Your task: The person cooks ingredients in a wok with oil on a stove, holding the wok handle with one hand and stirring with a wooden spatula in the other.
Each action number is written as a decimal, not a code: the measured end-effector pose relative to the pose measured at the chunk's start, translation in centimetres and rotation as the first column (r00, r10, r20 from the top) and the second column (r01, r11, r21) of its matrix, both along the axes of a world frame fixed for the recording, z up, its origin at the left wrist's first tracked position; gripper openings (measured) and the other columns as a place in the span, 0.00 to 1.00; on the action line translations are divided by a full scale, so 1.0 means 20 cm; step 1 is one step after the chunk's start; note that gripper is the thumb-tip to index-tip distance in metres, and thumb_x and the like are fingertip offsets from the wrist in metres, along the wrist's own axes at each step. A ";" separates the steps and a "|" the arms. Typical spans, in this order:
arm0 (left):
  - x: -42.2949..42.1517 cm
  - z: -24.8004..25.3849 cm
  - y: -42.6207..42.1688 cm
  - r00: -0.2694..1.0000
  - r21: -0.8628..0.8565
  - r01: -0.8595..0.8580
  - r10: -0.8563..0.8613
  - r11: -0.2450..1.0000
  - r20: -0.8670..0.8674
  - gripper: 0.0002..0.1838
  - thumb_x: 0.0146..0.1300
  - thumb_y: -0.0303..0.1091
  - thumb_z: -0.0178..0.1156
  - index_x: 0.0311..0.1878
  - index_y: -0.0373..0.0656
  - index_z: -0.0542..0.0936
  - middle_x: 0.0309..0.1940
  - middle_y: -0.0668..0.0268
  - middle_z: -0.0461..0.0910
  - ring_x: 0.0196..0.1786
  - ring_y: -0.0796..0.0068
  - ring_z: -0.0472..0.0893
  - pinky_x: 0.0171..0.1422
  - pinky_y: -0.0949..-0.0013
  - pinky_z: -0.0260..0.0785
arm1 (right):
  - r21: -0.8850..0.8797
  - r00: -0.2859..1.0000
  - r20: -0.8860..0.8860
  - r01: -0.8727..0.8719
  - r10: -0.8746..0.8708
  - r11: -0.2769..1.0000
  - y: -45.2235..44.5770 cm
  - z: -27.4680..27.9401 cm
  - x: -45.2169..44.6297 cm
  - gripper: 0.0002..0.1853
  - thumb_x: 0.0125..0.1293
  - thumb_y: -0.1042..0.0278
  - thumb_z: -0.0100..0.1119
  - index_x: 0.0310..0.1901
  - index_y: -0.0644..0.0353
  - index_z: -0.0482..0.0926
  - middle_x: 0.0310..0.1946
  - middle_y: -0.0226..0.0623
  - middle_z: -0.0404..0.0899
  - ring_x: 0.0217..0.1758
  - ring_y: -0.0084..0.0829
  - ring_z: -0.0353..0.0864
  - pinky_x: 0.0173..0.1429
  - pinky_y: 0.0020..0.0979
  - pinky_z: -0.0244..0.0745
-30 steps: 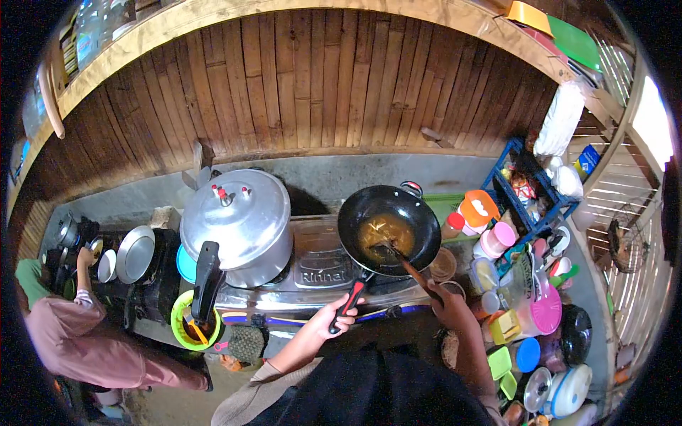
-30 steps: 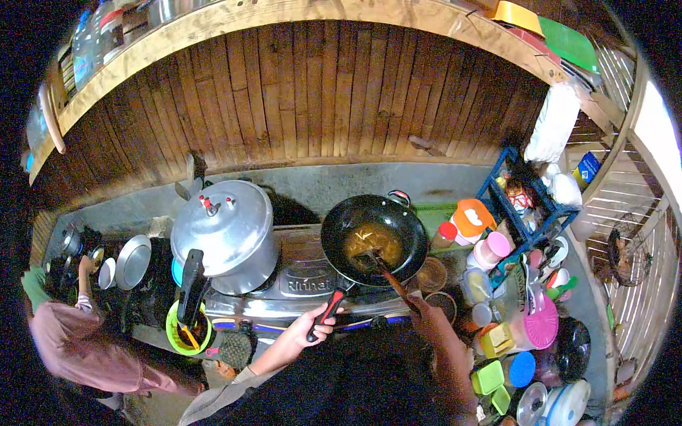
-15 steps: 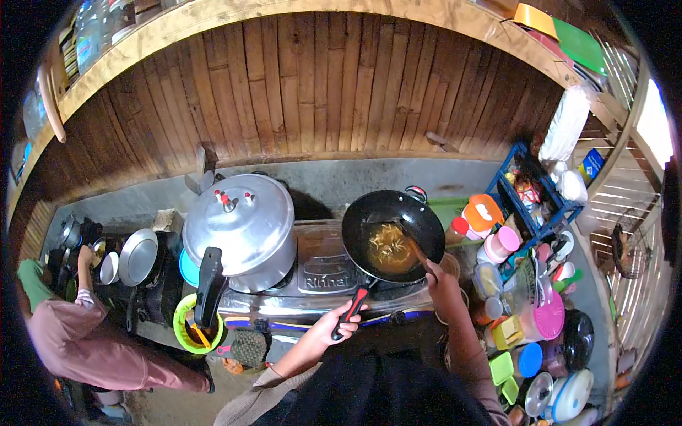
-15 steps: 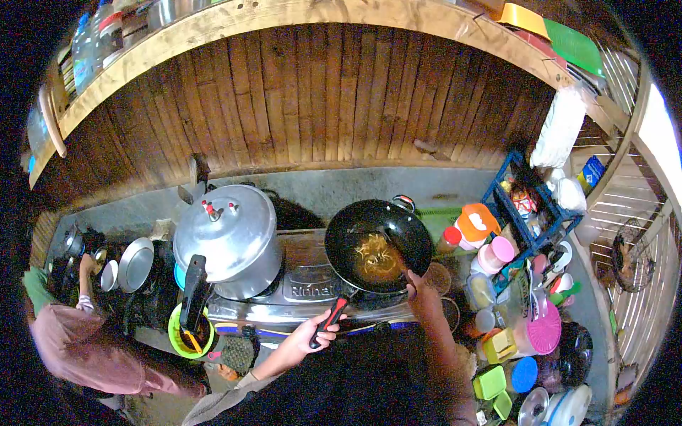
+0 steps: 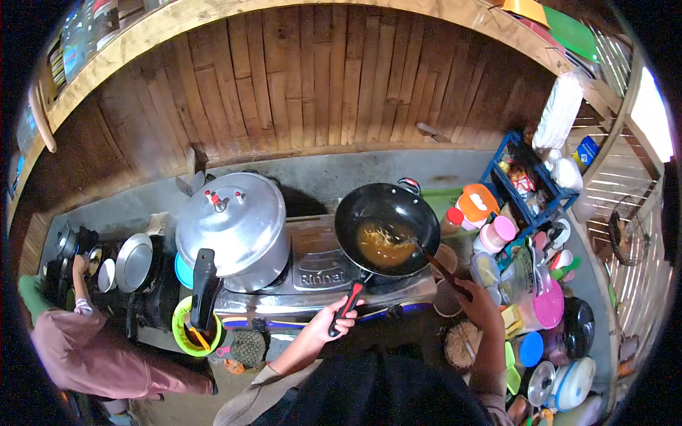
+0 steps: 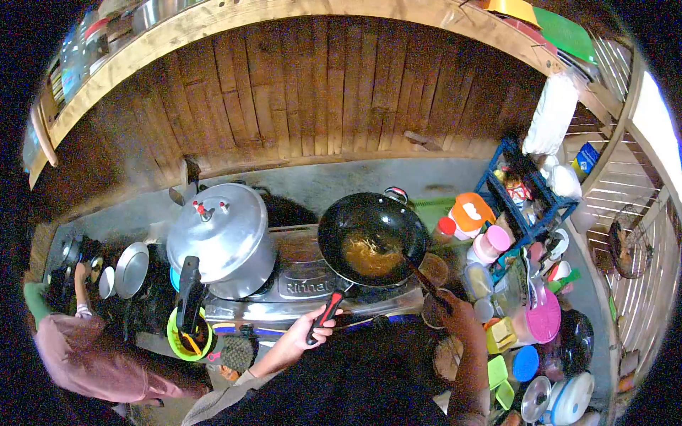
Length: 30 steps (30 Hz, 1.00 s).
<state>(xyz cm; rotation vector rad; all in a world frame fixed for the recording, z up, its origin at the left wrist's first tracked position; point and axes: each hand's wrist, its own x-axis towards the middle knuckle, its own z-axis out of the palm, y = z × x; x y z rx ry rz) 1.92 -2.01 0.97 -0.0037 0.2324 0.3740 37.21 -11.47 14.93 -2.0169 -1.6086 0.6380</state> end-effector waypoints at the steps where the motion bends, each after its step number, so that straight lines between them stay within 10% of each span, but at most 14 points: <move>1: 0.00 0.00 0.00 1.000 0.011 -0.005 0.005 1.000 -0.003 0.23 0.71 0.49 0.47 0.60 0.42 0.67 0.24 0.71 0.63 0.18 0.84 0.62 0.16 0.83 0.54 | -0.001 1.000 0.000 0.006 -0.006 1.000 -0.02 0.00 0.01 0.20 0.61 0.71 0.59 0.56 0.59 0.74 0.48 0.51 0.79 0.51 0.48 0.79 0.56 0.37 0.72; 30: 0.00 0.00 0.00 1.000 0.023 -0.006 0.006 1.000 0.006 0.23 0.71 0.49 0.48 0.59 0.41 0.68 0.25 0.69 0.65 0.19 0.84 0.63 0.17 0.83 0.55 | -0.054 0.990 0.040 -0.131 0.133 0.990 -0.21 0.14 0.09 0.20 0.61 0.65 0.61 0.55 0.56 0.77 0.45 0.50 0.81 0.49 0.49 0.80 0.53 0.41 0.74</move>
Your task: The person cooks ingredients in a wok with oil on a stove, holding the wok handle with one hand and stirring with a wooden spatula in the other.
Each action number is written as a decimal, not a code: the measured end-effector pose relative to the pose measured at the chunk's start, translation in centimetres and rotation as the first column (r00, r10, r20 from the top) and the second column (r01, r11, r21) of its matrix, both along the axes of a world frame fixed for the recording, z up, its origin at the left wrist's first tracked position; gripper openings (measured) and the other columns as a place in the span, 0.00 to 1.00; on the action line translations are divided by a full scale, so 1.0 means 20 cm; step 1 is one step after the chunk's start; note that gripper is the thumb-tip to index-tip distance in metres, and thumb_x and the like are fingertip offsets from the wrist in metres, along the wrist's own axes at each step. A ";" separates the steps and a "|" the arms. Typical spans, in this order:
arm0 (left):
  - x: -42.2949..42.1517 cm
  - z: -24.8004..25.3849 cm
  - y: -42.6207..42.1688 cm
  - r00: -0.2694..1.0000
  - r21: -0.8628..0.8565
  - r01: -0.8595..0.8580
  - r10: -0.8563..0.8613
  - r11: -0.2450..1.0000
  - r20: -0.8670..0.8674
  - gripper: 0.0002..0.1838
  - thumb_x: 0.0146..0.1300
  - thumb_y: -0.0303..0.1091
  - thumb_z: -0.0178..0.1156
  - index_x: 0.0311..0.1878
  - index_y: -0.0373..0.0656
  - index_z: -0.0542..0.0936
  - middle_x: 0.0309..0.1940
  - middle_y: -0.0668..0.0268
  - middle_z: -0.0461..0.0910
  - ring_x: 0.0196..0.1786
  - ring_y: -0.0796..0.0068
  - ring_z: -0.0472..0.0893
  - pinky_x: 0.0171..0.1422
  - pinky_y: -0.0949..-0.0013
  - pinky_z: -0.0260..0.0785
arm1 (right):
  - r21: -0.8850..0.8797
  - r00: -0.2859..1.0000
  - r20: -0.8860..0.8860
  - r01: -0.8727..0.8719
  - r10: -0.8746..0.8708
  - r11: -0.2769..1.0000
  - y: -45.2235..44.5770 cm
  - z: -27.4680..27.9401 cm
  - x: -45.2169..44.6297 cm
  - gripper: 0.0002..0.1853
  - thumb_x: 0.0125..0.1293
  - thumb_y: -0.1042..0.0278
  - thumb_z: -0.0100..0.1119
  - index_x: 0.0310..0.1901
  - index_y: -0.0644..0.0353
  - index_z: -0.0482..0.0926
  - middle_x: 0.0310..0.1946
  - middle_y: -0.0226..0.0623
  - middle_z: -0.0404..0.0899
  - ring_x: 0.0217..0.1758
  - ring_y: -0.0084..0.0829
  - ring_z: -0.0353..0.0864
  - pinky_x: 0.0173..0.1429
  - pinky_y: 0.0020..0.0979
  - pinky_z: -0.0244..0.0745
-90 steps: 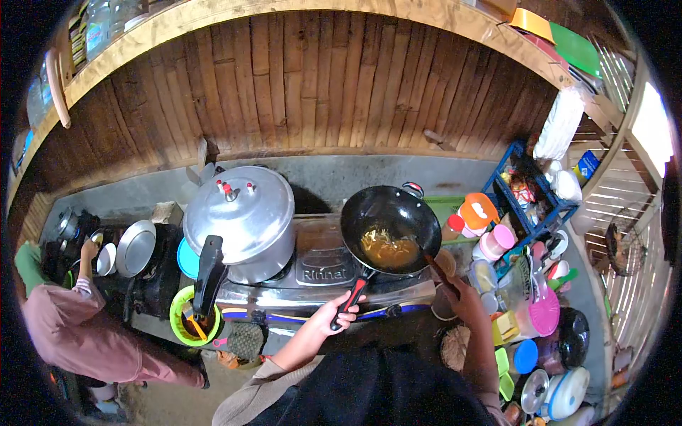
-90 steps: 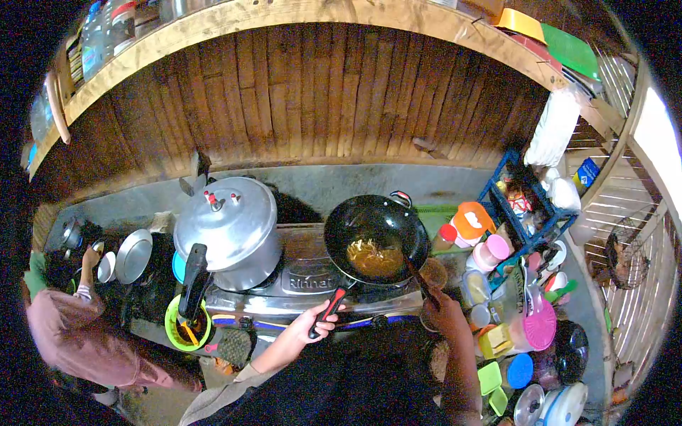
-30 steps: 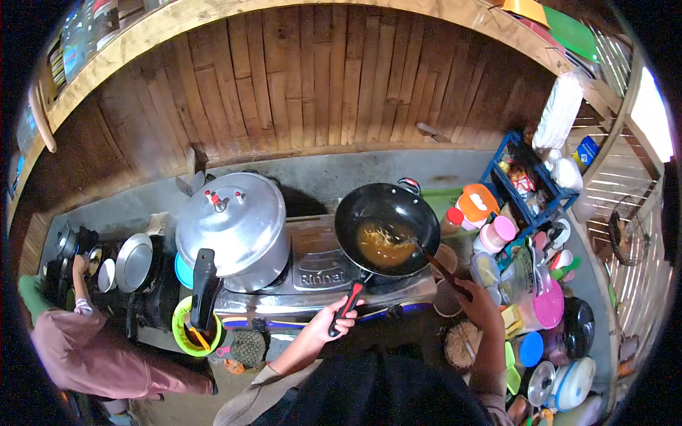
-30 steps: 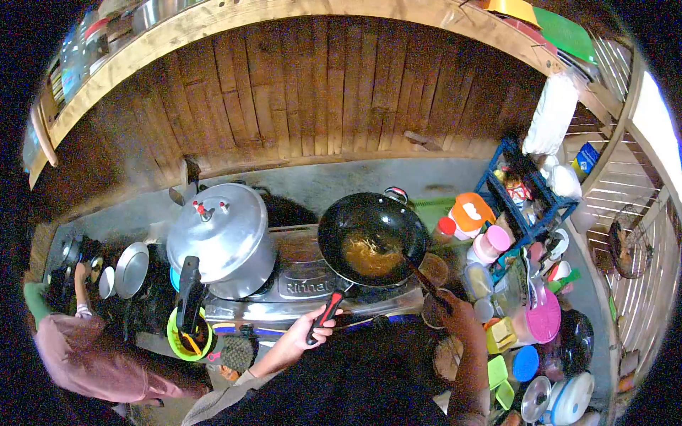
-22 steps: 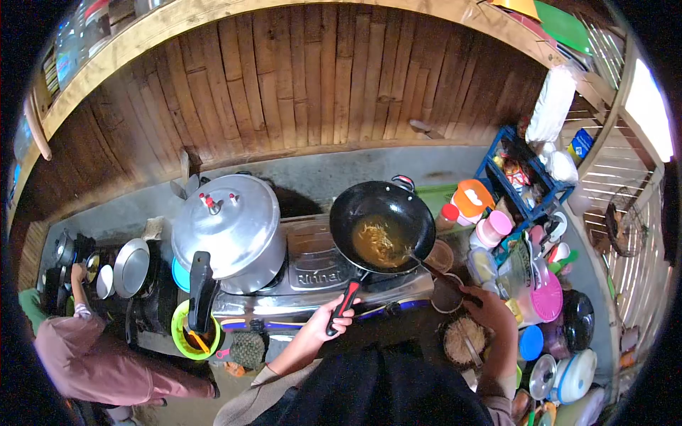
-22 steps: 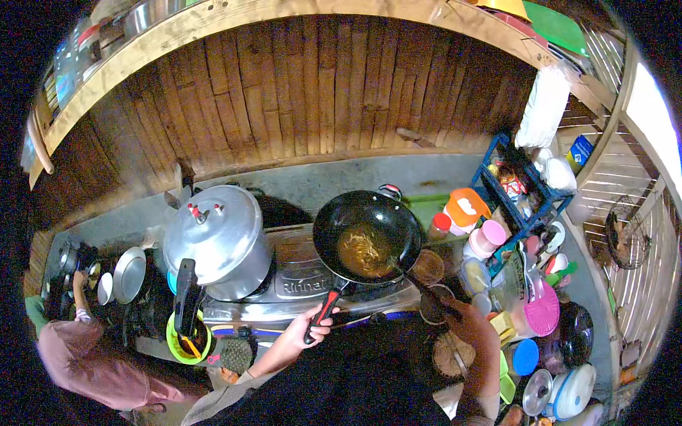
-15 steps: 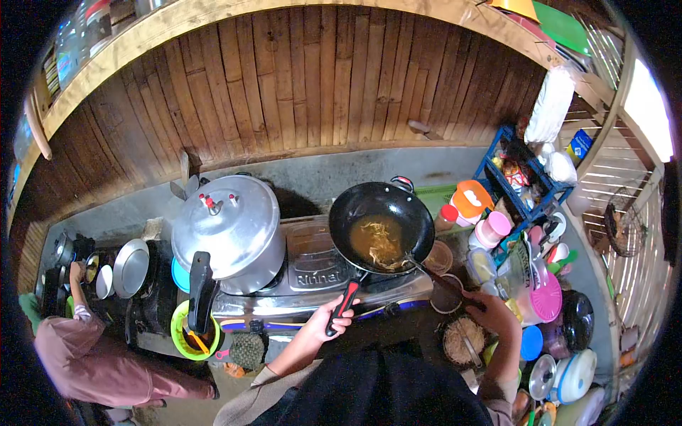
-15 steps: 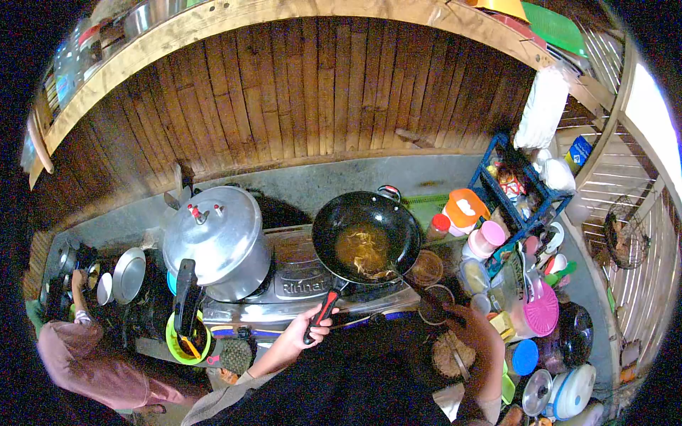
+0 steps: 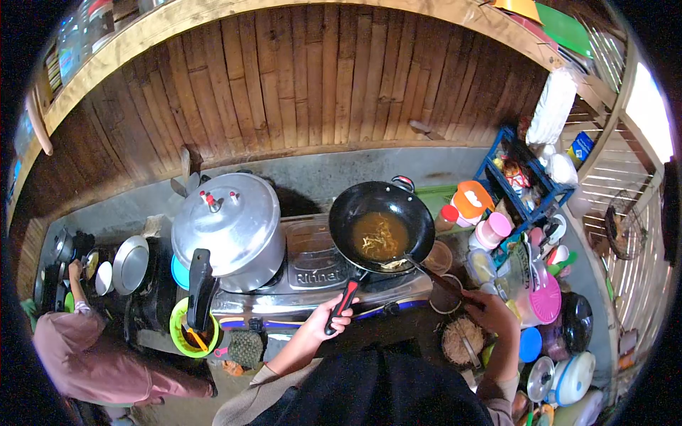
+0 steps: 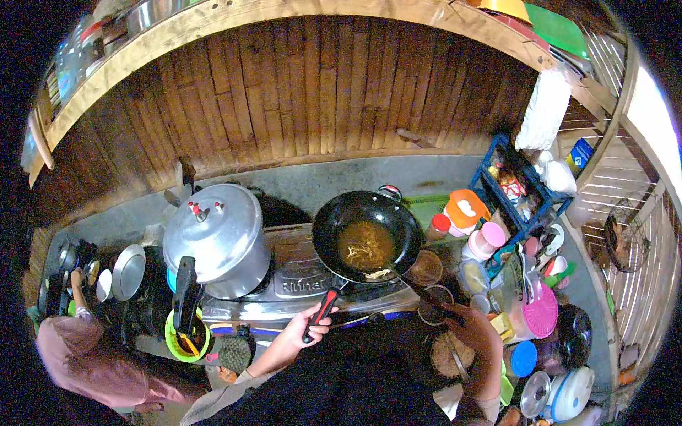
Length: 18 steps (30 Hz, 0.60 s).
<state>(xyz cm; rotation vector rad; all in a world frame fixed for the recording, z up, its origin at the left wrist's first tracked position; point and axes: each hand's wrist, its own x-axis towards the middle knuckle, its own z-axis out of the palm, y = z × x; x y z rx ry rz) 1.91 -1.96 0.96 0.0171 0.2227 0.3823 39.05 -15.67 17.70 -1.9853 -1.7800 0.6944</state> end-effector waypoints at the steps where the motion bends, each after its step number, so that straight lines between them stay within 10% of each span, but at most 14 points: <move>1: 0.00 0.00 0.00 1.000 -0.004 0.001 -0.001 1.000 -0.003 0.23 0.71 0.49 0.47 0.60 0.41 0.68 0.25 0.69 0.65 0.19 0.84 0.63 0.17 0.83 0.55 | -0.001 1.000 0.001 -0.003 0.003 1.000 0.02 -0.02 0.00 0.20 0.61 0.65 0.61 0.55 0.56 0.77 0.45 0.50 0.81 0.49 0.49 0.80 0.53 0.41 0.74; 7: 0.00 0.00 0.00 1.000 0.000 -0.011 0.011 1.000 -0.005 0.23 0.71 0.48 0.48 0.60 0.42 0.68 0.25 0.69 0.65 0.19 0.84 0.64 0.17 0.83 0.55 | 0.008 0.996 0.085 0.010 -0.011 1.000 0.16 -0.06 -0.13 0.21 0.59 0.69 0.61 0.56 0.56 0.76 0.45 0.48 0.81 0.47 0.41 0.82 0.51 0.36 0.74; 18: 0.01 0.01 -0.01 0.999 -0.034 -0.026 0.025 0.999 -0.042 0.22 0.71 0.48 0.47 0.59 0.43 0.69 0.24 0.69 0.65 0.17 0.83 0.63 0.15 0.82 0.54 | 0.428 0.999 -0.041 -0.001 0.021 0.904 0.62 -0.45 -0.28 0.20 0.63 0.65 0.56 0.57 0.54 0.74 0.39 0.57 0.80 0.43 0.56 0.79 0.48 0.46 0.74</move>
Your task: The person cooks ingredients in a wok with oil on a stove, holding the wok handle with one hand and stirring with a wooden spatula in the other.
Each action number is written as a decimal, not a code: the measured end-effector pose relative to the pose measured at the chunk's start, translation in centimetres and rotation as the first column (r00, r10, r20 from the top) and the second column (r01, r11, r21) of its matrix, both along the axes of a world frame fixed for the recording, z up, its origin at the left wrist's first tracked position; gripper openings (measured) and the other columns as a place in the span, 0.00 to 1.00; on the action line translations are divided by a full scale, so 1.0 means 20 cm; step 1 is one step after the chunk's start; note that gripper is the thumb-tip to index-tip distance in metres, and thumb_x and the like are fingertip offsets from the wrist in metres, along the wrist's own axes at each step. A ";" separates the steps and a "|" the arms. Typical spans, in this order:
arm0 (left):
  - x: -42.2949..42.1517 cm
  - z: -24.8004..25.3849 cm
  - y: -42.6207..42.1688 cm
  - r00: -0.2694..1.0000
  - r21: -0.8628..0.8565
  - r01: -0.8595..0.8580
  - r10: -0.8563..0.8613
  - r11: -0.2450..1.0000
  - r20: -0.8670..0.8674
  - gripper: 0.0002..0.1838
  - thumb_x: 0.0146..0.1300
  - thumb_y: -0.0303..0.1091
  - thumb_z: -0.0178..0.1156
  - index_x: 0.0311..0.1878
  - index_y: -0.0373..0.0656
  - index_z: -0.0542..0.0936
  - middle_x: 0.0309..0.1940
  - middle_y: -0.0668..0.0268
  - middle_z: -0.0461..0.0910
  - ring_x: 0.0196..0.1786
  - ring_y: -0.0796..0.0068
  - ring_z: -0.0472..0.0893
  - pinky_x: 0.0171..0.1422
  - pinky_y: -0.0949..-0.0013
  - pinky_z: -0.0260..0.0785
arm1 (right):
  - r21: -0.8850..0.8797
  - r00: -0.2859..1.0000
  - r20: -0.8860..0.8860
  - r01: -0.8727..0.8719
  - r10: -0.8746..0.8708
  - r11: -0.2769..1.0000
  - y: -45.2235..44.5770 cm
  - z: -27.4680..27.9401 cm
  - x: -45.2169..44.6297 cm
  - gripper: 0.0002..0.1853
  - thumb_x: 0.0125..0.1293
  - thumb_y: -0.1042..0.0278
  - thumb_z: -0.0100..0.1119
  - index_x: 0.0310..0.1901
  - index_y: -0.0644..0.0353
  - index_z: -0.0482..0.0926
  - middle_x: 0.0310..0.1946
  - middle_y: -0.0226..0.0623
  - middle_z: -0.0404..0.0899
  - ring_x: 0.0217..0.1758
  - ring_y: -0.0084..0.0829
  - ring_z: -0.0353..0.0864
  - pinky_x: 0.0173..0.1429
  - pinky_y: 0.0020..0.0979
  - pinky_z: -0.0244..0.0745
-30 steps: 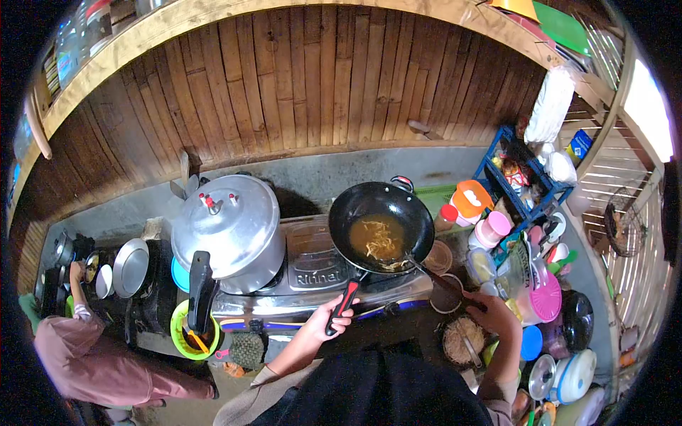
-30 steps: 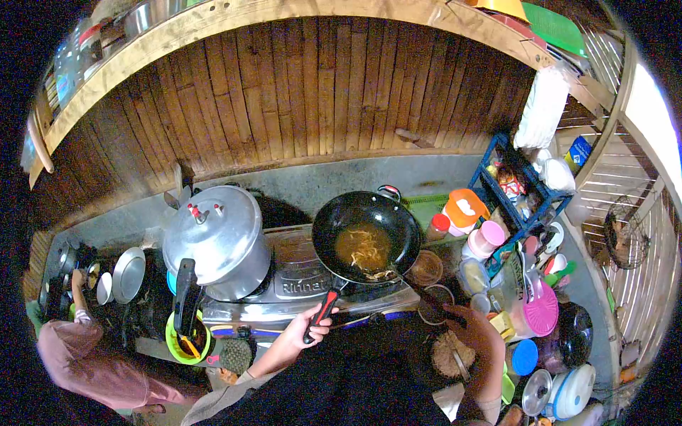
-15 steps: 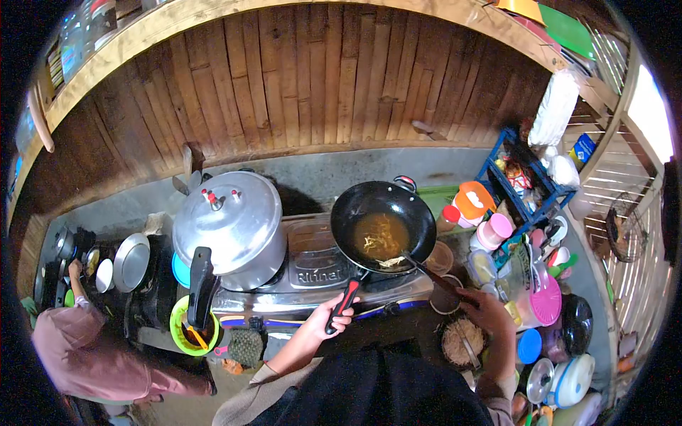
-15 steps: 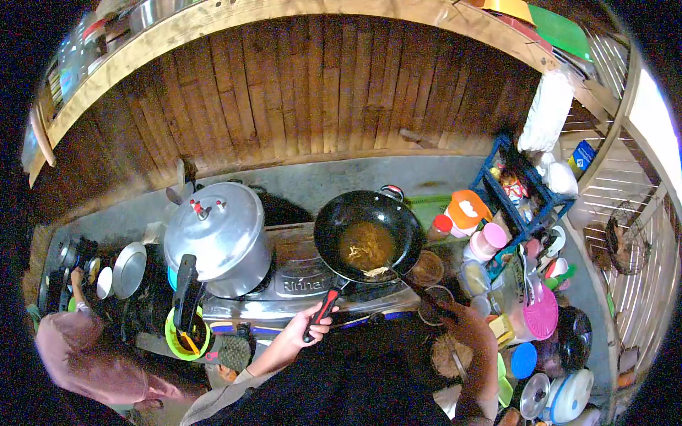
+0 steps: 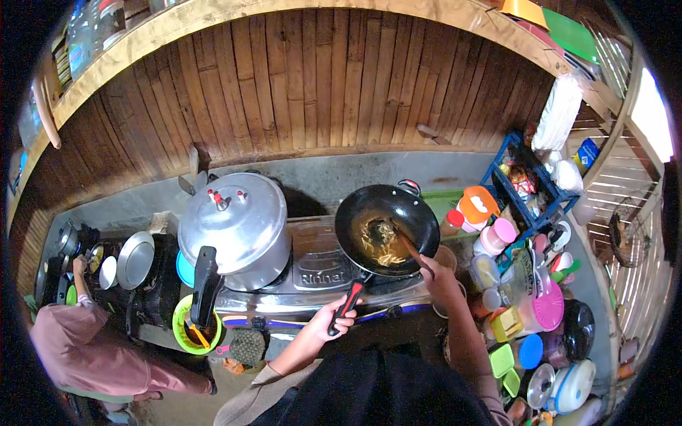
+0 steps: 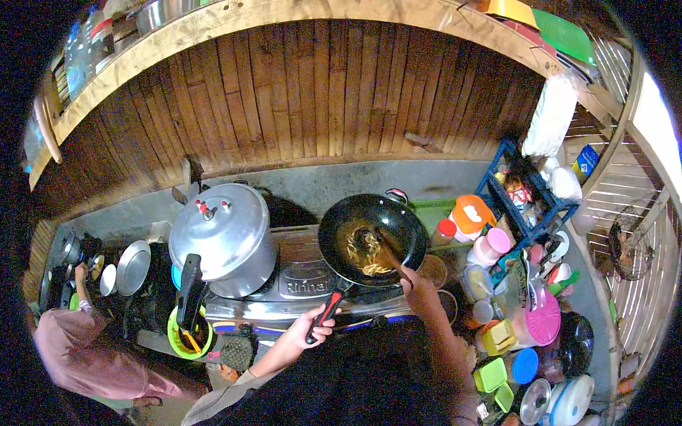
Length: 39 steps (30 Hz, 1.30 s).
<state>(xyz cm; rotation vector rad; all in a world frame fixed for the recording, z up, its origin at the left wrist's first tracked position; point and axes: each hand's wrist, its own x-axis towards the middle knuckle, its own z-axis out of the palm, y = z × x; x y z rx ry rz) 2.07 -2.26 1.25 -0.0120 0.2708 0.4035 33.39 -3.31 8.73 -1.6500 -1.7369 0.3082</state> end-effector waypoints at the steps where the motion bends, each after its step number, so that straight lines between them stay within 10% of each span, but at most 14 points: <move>1: 0.00 0.00 0.00 1.000 0.003 0.000 0.000 1.000 -0.006 0.22 0.71 0.48 0.47 0.59 0.43 0.69 0.24 0.69 0.65 0.17 0.83 0.63 0.15 0.83 0.54 | 0.002 1.000 0.000 -0.002 0.002 1.000 0.03 -0.01 0.00 0.20 0.63 0.65 0.56 0.57 0.54 0.74 0.39 0.57 0.80 0.43 0.56 0.79 0.48 0.46 0.74; 25: -0.01 -0.01 0.01 0.999 0.037 0.018 -0.019 0.999 0.046 0.22 0.70 0.47 0.49 0.59 0.42 0.68 0.24 0.70 0.64 0.19 0.84 0.63 0.17 0.83 0.55 | -0.356 0.981 0.175 0.139 -0.080 0.924 -0.58 0.62 0.15 0.21 0.59 0.64 0.61 0.56 0.46 0.78 0.40 0.51 0.81 0.43 0.52 0.80 0.47 0.43 0.74; 27: 0.00 -0.02 0.01 0.998 0.039 0.024 -0.026 0.999 0.054 0.22 0.71 0.47 0.49 0.59 0.42 0.68 0.24 0.70 0.64 0.19 0.84 0.63 0.17 0.83 0.55 | -0.419 0.971 0.190 0.215 -0.146 0.882 -0.62 0.76 0.11 0.19 0.58 0.66 0.63 0.53 0.51 0.80 0.35 0.47 0.83 0.35 0.39 0.83 0.41 0.36 0.75; 39: -0.01 -0.01 0.00 0.999 0.041 0.011 -0.013 0.999 0.046 0.22 0.71 0.48 0.48 0.59 0.41 0.68 0.23 0.70 0.63 0.18 0.84 0.63 0.17 0.83 0.54 | -0.373 0.984 0.153 0.143 -0.091 0.917 -0.58 0.42 0.14 0.19 0.60 0.65 0.61 0.55 0.48 0.78 0.40 0.51 0.81 0.42 0.51 0.81 0.46 0.42 0.75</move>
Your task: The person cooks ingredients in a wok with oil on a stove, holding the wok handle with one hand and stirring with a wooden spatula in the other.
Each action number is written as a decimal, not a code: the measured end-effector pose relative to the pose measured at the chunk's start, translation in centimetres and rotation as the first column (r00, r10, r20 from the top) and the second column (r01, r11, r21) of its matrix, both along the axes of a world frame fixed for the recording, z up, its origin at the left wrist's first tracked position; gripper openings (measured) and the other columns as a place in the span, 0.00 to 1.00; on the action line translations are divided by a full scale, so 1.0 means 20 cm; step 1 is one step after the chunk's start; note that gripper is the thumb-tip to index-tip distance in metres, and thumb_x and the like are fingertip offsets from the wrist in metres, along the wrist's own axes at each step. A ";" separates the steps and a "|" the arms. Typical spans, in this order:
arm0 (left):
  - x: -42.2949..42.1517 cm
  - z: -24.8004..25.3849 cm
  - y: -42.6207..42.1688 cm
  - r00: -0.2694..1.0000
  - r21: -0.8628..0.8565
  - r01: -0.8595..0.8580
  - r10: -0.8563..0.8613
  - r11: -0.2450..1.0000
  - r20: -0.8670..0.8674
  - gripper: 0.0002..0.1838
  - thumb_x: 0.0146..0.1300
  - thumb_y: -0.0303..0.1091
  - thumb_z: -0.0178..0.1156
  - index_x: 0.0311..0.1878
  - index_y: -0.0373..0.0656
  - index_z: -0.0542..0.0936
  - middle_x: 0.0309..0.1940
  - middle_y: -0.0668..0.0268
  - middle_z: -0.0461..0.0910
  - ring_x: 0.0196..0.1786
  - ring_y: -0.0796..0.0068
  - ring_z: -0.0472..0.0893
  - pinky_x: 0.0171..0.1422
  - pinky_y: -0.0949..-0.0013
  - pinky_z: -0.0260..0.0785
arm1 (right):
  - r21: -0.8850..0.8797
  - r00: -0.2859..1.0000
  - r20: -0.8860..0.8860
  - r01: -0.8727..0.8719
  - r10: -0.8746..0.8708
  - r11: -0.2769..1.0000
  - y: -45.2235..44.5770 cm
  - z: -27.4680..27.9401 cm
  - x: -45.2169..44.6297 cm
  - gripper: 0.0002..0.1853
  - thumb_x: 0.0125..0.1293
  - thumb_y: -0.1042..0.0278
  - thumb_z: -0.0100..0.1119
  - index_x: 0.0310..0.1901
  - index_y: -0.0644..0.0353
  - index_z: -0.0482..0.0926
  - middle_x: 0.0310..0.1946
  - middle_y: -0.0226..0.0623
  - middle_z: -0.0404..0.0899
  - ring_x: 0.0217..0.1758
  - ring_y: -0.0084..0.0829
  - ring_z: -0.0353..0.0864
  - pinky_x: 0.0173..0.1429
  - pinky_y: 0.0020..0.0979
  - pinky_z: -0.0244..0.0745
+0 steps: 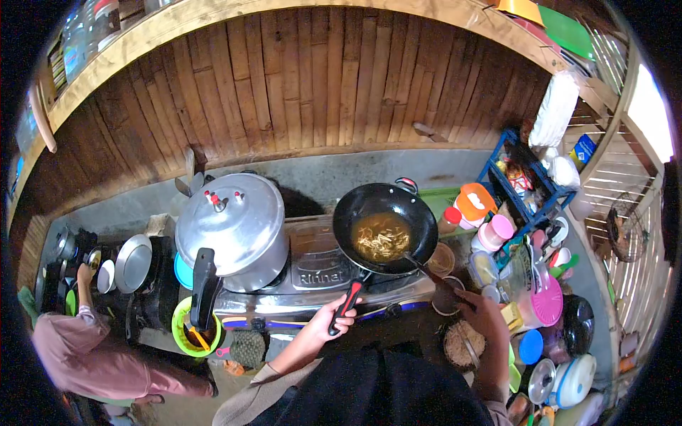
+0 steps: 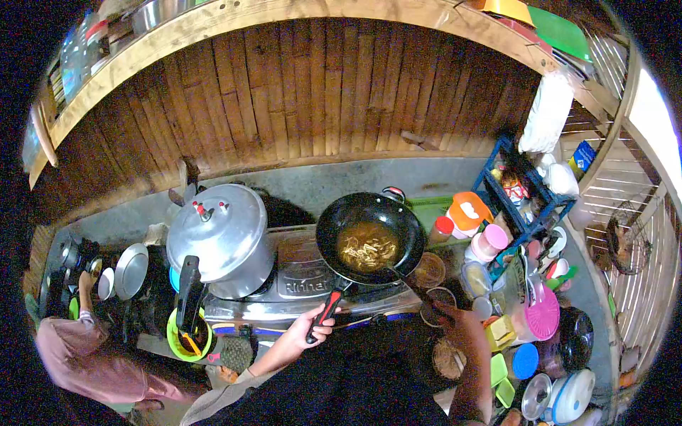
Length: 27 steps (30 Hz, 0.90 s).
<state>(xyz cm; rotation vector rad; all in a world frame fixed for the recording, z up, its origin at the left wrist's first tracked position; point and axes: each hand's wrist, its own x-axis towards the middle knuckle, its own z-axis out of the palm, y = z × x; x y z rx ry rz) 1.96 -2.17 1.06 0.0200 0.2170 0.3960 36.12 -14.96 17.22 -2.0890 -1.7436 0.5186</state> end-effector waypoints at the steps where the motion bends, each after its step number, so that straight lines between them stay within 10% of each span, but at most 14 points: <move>1: 0.00 0.00 0.00 1.000 0.005 -0.002 0.002 1.000 0.008 0.22 0.71 0.48 0.48 0.59 0.41 0.68 0.23 0.70 0.63 0.18 0.84 0.63 0.17 0.83 0.54 | 0.000 1.000 0.000 -0.002 0.002 1.000 0.03 -0.04 -0.02 0.19 0.60 0.65 0.61 0.55 0.48 0.78 0.40 0.51 0.81 0.42 0.51 0.81 0.46 0.42 0.75; 10: 0.00 0.01 0.00 1.000 0.000 -0.011 0.011 1.000 -0.005 0.21 0.71 0.48 0.48 0.58 0.42 0.68 0.24 0.70 0.64 0.18 0.84 0.63 0.16 0.83 0.53 | 0.391 0.975 -0.162 -0.078 0.152 0.917 0.43 -0.45 -0.15 0.18 0.63 0.66 0.57 0.55 0.53 0.76 0.41 0.55 0.80 0.46 0.54 0.79 0.49 0.42 0.75; 27: -0.02 -0.02 0.03 1.000 -0.001 0.014 -0.014 1.000 -0.012 0.22 0.70 0.48 0.50 0.58 0.43 0.69 0.26 0.68 0.66 0.18 0.84 0.63 0.16 0.84 0.53 | 0.251 0.992 -0.121 0.065 -0.035 0.966 0.34 -0.36 -0.02 0.19 0.61 0.69 0.61 0.54 0.60 0.76 0.45 0.53 0.80 0.49 0.45 0.81 0.52 0.37 0.74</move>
